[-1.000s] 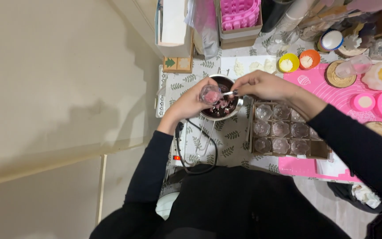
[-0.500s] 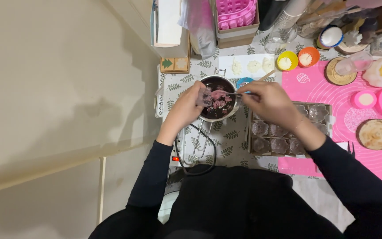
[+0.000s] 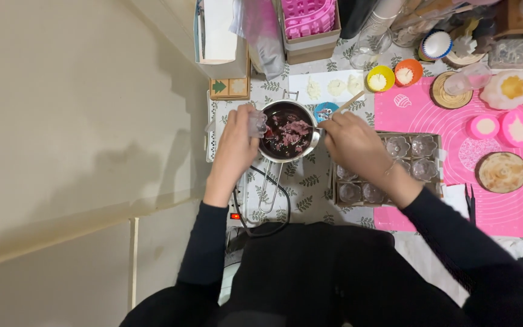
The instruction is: Preparing small candles by placing wicks and organizing containers at a workstation.
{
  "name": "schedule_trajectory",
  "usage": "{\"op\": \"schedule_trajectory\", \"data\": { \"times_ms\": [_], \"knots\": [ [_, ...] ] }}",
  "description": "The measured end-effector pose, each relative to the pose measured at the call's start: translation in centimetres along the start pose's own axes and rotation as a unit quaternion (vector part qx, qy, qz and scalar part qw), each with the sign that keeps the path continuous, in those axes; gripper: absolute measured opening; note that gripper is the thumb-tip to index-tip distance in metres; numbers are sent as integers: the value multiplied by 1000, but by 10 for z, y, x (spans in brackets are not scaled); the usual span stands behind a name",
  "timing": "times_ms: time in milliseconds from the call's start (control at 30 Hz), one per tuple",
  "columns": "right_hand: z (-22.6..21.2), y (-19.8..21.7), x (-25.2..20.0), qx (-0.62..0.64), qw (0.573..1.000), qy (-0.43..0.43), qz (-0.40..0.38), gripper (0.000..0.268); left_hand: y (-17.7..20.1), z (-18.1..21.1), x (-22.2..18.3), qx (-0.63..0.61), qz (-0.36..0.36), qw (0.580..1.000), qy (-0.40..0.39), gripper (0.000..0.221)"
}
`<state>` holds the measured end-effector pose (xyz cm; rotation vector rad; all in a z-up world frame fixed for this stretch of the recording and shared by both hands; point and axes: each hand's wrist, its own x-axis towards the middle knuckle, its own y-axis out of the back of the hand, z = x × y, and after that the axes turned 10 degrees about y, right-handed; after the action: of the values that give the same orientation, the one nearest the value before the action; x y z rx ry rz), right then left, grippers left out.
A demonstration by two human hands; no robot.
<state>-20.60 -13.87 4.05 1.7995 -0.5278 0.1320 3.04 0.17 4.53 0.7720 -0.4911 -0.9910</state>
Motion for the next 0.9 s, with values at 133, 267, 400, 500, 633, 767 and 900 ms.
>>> {"op": "schedule_trajectory", "data": {
  "times_ms": [133,267,400,500,633,767,900],
  "knots": [
    [-31,-34,-24,8,997,-29,75,12,-8,-10,-26,-177,-29,982,52,58],
    [-66,-46,-31,12,987,-142,79,15,-6,-3,-45,-228,-38,961,153,59],
    [-74,-56,-31,23,980,-191,53,14,0,0,-42,-205,-54,965,153,56],
    [-74,-52,-29,-7,981,-128,144,15,-18,-23,-37,-122,11,992,-18,55],
    [-84,-29,-17,-97,976,-108,160,23,-25,-9,-21,-125,-8,992,2,50],
    [-92,-29,-18,-120,978,-110,134,31,-36,-2,-12,-8,-39,999,28,53],
    [-87,-46,-25,-160,977,-71,118,37,-42,0,-6,8,-75,993,87,45]
  ]
}}
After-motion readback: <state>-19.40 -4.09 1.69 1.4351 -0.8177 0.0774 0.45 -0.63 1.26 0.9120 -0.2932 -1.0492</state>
